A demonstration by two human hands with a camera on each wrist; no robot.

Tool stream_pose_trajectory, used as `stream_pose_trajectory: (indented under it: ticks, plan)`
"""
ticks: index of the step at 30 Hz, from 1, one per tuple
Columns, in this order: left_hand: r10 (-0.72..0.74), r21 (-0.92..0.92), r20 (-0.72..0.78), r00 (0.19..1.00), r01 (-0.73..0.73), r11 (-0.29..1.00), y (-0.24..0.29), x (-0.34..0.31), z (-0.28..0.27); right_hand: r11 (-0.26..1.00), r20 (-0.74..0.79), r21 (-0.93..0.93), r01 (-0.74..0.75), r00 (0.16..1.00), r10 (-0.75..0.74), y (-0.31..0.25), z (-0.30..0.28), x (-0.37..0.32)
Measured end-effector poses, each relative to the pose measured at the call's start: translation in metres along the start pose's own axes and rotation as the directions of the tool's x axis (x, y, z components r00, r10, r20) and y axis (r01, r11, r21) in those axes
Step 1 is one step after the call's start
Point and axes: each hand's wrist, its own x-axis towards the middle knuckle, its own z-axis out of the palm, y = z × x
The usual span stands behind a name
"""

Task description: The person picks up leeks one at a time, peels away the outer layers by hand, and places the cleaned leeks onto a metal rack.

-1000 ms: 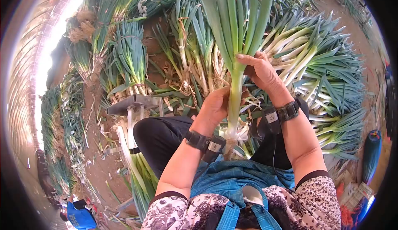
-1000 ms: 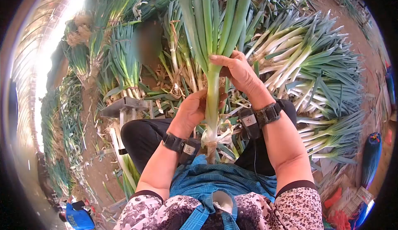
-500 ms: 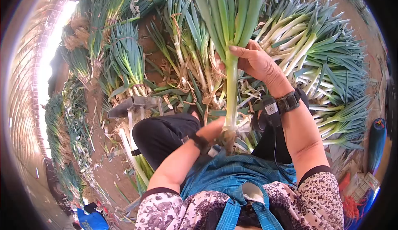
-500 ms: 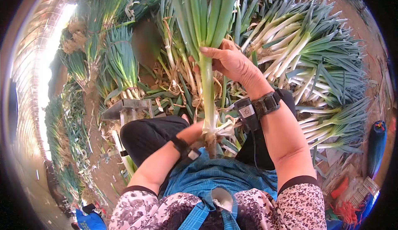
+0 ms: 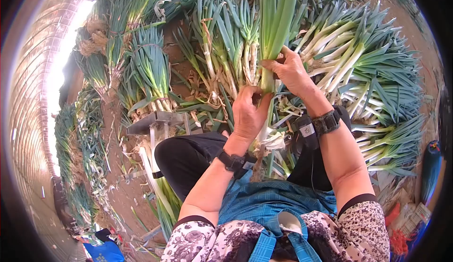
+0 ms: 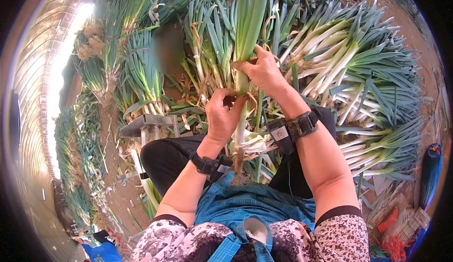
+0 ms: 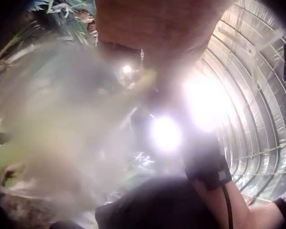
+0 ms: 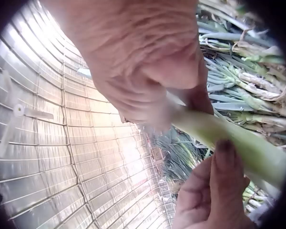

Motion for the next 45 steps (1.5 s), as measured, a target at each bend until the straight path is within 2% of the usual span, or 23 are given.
stream_pose_trajectory:
  ticks: [1,5,7,8,10,14,16,17,21,22,23,25,26,27,29,30,31,33,34,35,37,38,45]
  plan:
    - [-0.049,-0.019,-0.017,0.999,0.049,0.999,0.001,0.001,0.001,1.000,-0.003,0.002,-0.001,1.000,0.001,-0.004,0.002,-0.001]
    - [-0.058,0.018,0.024,0.998,0.057,0.998,0.001,0.001,0.001,1.000,-0.047,-0.001,0.004,0.999,-0.004,-0.012,0.006,-0.004]
    - [-0.055,0.040,0.032,0.998,0.054,0.998,0.002,0.003,0.000,0.997,-0.162,-0.057,-0.047,0.986,0.037,-0.004,0.009,-0.001]
    - [-0.056,0.041,0.034,0.998,0.054,0.998,0.005,0.004,-0.001,0.997,-0.163,-0.056,-0.048,0.986,0.039,0.000,0.008,0.002]
    - [-0.129,0.015,0.006,0.992,0.128,0.992,0.009,0.006,-0.002,0.979,-0.194,-0.204,0.007,0.980,-0.048,0.008,0.007,0.010]
    - [-0.113,-0.031,0.030,0.993,0.114,0.993,0.000,0.007,-0.001,0.944,-0.227,-0.329,0.039,0.967,-0.119,0.016,0.007,0.013]
    - [-0.211,-0.071,0.143,0.967,0.223,0.972,-0.002,0.006,-0.003,0.941,-0.236,-0.336,0.032,0.965,-0.117,0.010,0.008,0.009]
    - [-0.211,-0.071,0.143,0.967,0.223,0.972,-0.002,0.007,-0.004,0.940,-0.239,-0.339,0.030,0.964,-0.117,0.004,0.009,0.007]
    - [-0.315,-0.142,0.222,0.923,0.350,0.926,-0.013,0.009,-0.009,0.963,-0.213,-0.266,0.042,0.972,-0.101,-0.003,0.009,-0.001]
    - [-0.361,-0.176,0.246,0.900,0.407,0.896,-0.016,0.008,-0.011,0.962,-0.212,-0.270,-0.042,0.977,-0.017,-0.006,0.007,-0.002]
    - [-0.367,-0.176,0.248,0.897,0.414,0.893,-0.022,0.003,-0.012,0.962,-0.211,-0.270,-0.048,0.978,-0.010,-0.009,0.005,-0.003]
    - [-0.410,-0.274,0.349,0.843,0.510,0.815,-0.035,-0.006,-0.013,1.000,-0.176,0.009,0.024,0.984,-0.022,-0.015,0.001,-0.002]
    - [-0.349,-0.391,0.391,0.851,0.497,0.774,-0.038,-0.012,-0.013,0.996,-0.206,0.075,0.044,0.978,-0.028,-0.014,-0.001,-0.002]
    - [-0.349,-0.394,0.393,0.851,0.498,0.772,-0.042,-0.016,-0.011,0.997,-0.208,0.072,0.043,0.978,-0.027,-0.010,-0.006,0.002]
    - [-0.313,-0.454,0.549,0.775,0.591,0.666,-0.045,-0.025,-0.006,0.966,-0.227,0.257,0.040,0.974,0.020,-0.004,-0.015,0.011]
    - [-0.284,-0.425,0.612,0.738,0.610,0.668,-0.050,-0.029,0.000,0.940,-0.222,0.328,0.100,0.975,-0.027,0.000,-0.020,0.012]
    - [-0.280,-0.429,0.613,0.738,0.609,0.667,-0.047,-0.028,0.003,0.941,-0.224,0.323,0.101,0.974,-0.028,-0.003,-0.020,0.011]
    - [-0.223,-0.405,0.626,0.748,0.556,0.726,-0.040,-0.026,0.010,0.805,-0.292,0.591,0.044,0.942,0.163,-0.008,-0.024,0.008]
    - [-0.254,-0.319,0.573,0.779,0.497,0.807,-0.030,-0.026,0.008,0.782,-0.335,0.621,0.052,0.920,0.205,-0.011,-0.024,0.006]
    - [-0.248,-0.323,0.578,0.777,0.497,0.806,-0.027,-0.027,0.008,0.786,-0.343,0.616,0.056,0.917,0.204,-0.010,-0.027,0.004]
    - [0.026,-0.252,0.397,0.917,0.082,0.964,-0.021,-0.025,0.008,0.771,-0.314,0.637,0.005,0.915,0.254,-0.011,-0.033,0.001]
    - [0.084,-0.242,0.334,0.939,0.000,0.970,-0.016,-0.023,0.008,0.767,-0.268,0.642,-0.021,0.930,0.250,-0.012,-0.036,-0.001]
    - [0.171,-0.154,0.396,0.902,-0.118,0.981,-0.009,-0.020,0.001,0.762,-0.209,0.646,-0.054,0.947,0.244,-0.011,-0.036,-0.008]
